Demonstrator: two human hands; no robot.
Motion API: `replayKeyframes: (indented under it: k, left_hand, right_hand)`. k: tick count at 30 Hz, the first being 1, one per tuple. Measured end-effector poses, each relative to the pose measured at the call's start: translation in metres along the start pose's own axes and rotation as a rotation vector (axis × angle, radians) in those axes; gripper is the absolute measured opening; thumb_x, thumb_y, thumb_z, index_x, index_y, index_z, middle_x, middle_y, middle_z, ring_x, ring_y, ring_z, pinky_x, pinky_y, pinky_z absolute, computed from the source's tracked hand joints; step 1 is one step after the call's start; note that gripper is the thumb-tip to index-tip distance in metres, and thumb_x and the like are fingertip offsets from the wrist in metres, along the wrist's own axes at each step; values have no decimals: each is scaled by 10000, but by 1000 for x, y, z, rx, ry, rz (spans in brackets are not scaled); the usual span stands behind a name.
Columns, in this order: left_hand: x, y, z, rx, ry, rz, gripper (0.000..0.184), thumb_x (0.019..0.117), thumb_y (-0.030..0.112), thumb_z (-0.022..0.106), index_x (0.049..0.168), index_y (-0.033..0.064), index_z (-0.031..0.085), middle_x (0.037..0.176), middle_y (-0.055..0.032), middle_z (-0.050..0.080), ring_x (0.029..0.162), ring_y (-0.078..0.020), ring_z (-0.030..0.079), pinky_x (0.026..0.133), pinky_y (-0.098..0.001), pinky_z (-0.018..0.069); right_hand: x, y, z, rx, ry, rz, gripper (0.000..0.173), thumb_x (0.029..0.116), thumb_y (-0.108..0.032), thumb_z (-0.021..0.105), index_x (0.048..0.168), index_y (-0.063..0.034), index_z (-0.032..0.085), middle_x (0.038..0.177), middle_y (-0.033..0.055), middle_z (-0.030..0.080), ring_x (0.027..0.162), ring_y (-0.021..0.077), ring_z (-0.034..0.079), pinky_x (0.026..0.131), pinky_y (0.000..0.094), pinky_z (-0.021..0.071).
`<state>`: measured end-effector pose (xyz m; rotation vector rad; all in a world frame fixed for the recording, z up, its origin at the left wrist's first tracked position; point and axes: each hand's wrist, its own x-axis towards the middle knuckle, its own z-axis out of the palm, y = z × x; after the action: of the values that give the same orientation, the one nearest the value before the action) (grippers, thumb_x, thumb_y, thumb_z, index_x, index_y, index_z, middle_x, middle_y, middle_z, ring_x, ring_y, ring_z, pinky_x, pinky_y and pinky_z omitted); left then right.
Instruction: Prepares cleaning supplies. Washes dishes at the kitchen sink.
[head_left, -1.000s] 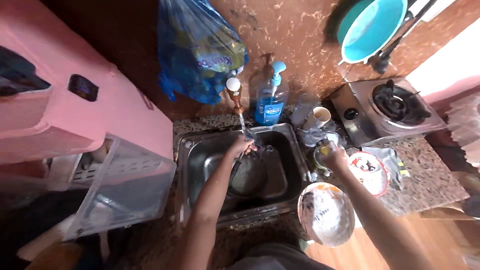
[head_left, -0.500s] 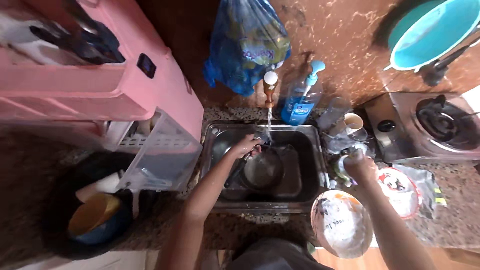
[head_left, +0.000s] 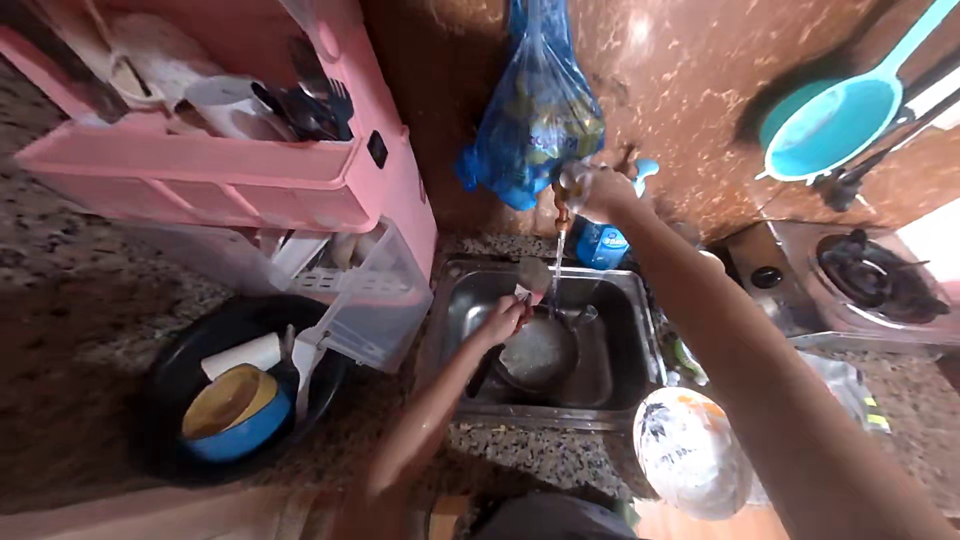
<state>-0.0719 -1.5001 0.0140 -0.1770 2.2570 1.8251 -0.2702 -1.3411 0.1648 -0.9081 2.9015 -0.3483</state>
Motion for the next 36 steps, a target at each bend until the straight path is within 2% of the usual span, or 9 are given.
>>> replayKeyframes:
  k: [6,11,14,19,22,25,27,31,36]
  left_hand:
    - [-17,1,-19,-92,-42,54,335,1119,153,332,1225,-45,580,812,-32,628,550,-46,500,522,-213,448]
    - [-33,2,-22,-46,31,145,362,1131,201,330,1181,-55,582,823,-38,646,542,-27,520,521,-184,464]
    - [-39,-1,-23,20,96,150,358,1124,179,334,1218,-72,572,848,-62,661,555,-34,503,529,-199,443]
    - [-52,2,-25,141,238,164,366,1118,206,381,1211,-49,627,778,-58,593,641,-100,525,630,-269,480]
    - [-54,3,-21,186,265,196,366,1116,245,415,1169,-41,637,876,-127,620,744,-187,573,747,-381,509]
    - [-51,3,-13,179,241,154,328,1111,215,422,1071,-54,605,832,-131,591,731,-209,582,724,-400,516]
    - [-47,5,-5,133,184,91,318,1113,185,400,1100,-57,607,807,-95,552,675,-161,520,661,-339,477]
    - [-45,8,24,56,123,38,311,1107,148,382,1162,-11,644,873,-72,610,647,-115,507,604,-295,458]
    - [-60,12,54,-11,203,-24,231,1059,91,517,1236,-22,612,1122,-171,661,1017,-225,635,927,-431,523]
  right_hand:
    - [12,-32,-4,-177,-41,174,494,978,-412,640,1301,-42,597,1251,313,630,1183,541,594,890,760,452]
    - [21,-80,12,-133,43,466,383,980,-145,588,1299,65,610,1366,314,581,1264,505,565,932,696,471]
    - [34,-89,4,-85,-52,567,456,972,-178,602,1338,92,569,1423,298,538,1345,461,510,1021,672,430]
    - [50,-76,-21,15,-245,425,500,1035,-181,541,1418,135,482,1511,332,443,1440,459,405,1164,608,315]
    - [55,-42,-3,208,-165,378,496,1076,-248,506,1408,122,506,1470,313,500,1417,427,446,1171,582,320]
    - [12,-14,40,545,143,296,519,1077,-445,436,1296,4,577,1145,204,632,1025,311,635,892,503,522]
    - [-46,-25,61,510,243,228,448,1068,-252,504,1416,29,527,1320,337,567,1128,490,630,927,657,514]
    - [-119,-66,123,953,383,402,464,1041,-365,421,1327,-10,506,921,150,645,812,274,641,736,519,544]
    - [-168,-96,160,846,496,244,511,939,-432,647,1112,47,620,1213,245,593,1156,366,580,970,546,491]
